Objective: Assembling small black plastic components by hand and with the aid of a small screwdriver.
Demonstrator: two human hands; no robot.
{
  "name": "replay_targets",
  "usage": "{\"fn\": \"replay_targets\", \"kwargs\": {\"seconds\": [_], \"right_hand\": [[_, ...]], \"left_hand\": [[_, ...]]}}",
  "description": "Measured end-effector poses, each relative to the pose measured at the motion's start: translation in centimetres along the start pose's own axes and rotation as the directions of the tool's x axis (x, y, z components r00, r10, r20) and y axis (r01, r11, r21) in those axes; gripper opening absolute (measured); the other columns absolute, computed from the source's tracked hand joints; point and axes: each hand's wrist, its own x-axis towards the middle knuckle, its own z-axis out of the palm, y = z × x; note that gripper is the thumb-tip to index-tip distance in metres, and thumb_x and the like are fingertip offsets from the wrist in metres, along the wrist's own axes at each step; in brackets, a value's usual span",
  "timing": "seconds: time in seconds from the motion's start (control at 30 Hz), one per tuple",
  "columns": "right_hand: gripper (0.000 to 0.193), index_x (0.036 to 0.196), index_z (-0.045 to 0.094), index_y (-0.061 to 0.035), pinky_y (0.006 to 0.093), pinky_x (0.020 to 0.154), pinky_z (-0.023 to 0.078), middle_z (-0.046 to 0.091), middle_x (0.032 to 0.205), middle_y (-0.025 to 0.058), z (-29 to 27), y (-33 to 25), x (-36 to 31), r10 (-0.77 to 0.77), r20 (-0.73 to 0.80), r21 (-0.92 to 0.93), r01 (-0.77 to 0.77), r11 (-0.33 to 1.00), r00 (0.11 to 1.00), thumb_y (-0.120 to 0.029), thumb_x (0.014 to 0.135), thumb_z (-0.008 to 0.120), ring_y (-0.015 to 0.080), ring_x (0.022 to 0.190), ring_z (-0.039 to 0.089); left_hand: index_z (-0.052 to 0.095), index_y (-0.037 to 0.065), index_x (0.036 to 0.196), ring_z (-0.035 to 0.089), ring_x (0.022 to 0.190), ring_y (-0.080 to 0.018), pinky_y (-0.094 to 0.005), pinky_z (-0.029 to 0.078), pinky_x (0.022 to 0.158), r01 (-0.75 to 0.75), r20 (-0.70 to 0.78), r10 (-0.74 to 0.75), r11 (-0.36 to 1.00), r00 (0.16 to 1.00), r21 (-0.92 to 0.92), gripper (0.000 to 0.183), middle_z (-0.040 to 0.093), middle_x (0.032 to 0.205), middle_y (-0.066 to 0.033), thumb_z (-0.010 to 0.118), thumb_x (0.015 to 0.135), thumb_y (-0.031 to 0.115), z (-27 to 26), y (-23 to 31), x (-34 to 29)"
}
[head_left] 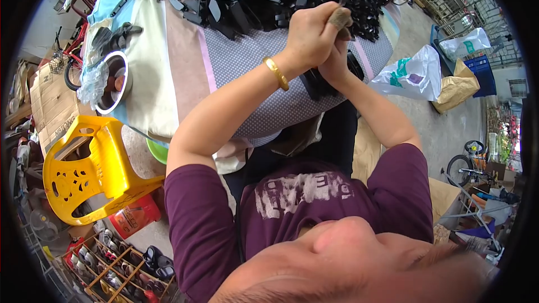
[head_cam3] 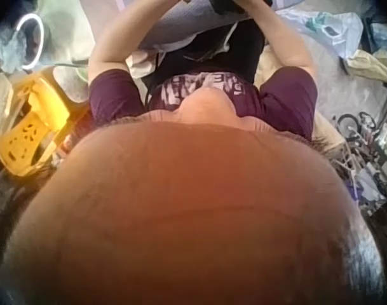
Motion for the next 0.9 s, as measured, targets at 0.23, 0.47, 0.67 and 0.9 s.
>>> {"fn": "replay_targets", "kwargs": {"seconds": [0.23, 0.47, 0.67, 0.9], "right_hand": [[0.015, 0.096, 0.049, -0.006, 0.0188, 0.054, 0.044, 0.054, 0.083, 0.0009, 1.2, 2.4, 1.9, -0.298, -0.111, -0.143, 0.282, 0.949, 0.948, -0.02, 0.091, 0.051, 0.0054, 0.069, 0.054], [0.013, 0.092, 0.052, -0.002, 0.0188, 0.056, 0.044, 0.056, 0.08, 0.0001, 2.3, 0.5, 0.4, -0.071, -0.052, 0.013, 0.072, 0.997, 0.996, -0.015, 0.089, 0.052, 0.0043, 0.071, 0.054], [0.017, 0.081, 0.052, -0.0018, 0.0192, 0.042, 0.038, 0.053, 0.065, 0.0, 4.3, -1.2, 0.8, -0.233, -0.139, -0.046, 0.229, 0.972, 0.962, -0.017, 0.09, 0.049, 0.0048, 0.052, 0.051], [0.019, 0.09, 0.057, -0.0022, 0.0372, 0.061, 0.049, 0.061, 0.074, 0.0173, 2.7, -4.4, 4.0, -0.1, 0.332, -0.815, 0.339, 0.47, 0.938, -0.02, 0.083, 0.055, 0.0325, 0.065, 0.06]], "left_hand": [[0.063, 0.001, 0.085, 0.067, 0.065, -0.0238, -0.0297, 0.052, 0.059, 0.052, 0.03, -0.051, 0.998, 0.998, -0.026, 0.018, 0.066, 0.07, -0.0119, 0.049, 0.086, 0.012, -1.1, -0.5, 0.9], [0.063, 0.001, 0.084, 0.067, 0.066, -0.0237, -0.0293, 0.051, 0.059, -0.062, 0.003, 0.062, 0.99, 0.998, 0.127, 0.017, 0.066, 0.07, -0.012, 0.049, 0.084, 0.01, -1.5, 0.6, -0.3], [0.061, -0.002, 0.082, 0.064, 0.061, -0.0181, -0.0294, 0.051, 0.058, 0.059, -0.038, -0.065, 0.989, 0.997, -0.133, 0.024, 0.065, 0.069, -0.0095, 0.047, 0.091, 0.015, -2.5, -0.4, -0.5], [0.04, -0.001, 0.128, 0.051, 0.108, -0.0187, -0.0307, 0.041, 0.09, -0.004, -0.06, 0.014, 0.986, 0.998, 0.169, 0.048, 0.05, 0.123, -0.0136, 0.057, 0.086, 0.015, -6.6, 4.5, -5.9]]}}
